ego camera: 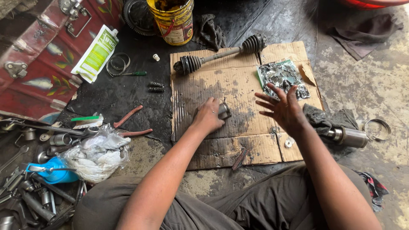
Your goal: The person cleans and reassembles a vehicle CV axle joint with a cloth and by hand while sitting on the floor.
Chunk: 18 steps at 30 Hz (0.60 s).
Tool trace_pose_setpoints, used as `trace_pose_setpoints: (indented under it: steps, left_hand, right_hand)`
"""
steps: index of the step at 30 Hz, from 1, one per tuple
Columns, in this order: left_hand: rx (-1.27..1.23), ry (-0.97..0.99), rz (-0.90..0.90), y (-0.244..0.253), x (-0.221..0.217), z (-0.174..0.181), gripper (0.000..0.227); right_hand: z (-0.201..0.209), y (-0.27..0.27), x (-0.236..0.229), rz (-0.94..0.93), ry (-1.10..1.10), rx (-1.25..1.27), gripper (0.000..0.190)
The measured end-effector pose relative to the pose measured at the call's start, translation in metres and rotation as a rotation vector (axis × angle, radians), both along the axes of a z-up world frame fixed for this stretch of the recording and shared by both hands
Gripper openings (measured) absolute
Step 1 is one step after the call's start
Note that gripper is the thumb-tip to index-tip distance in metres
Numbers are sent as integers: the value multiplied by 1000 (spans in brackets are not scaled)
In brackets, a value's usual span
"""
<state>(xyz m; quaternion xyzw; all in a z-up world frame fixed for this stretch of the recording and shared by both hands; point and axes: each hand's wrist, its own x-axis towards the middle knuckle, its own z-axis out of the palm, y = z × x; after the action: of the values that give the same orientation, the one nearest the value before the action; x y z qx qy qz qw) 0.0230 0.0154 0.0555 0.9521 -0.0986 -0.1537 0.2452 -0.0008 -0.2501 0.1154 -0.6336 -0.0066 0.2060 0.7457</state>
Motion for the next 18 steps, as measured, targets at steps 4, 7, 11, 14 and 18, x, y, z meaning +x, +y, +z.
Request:
trace_pose_setpoints:
  steps: [4, 7, 11, 14, 18]
  left_hand:
    - [-98, 146, 32, 12, 2, 13, 74]
    - [-218, 186, 19, 14, 2, 12, 97]
    - [-230, 219, -45, 16, 3, -4, 112]
    - [-65, 194, -172, 11, 9, -20, 92]
    - [-18, 165, -215, 9, 7, -26, 98]
  right_hand:
    - [-4, -6, 5, -80, 15, -42, 108]
    - [-8, -7, 5, -62, 1, -30, 108]
    - [-13, -8, 6, -48, 18, -62, 107]
    - [-16, -9, 9, -58, 22, -116, 99]
    - [-22, -5, 11, -85, 25, -292, 80]
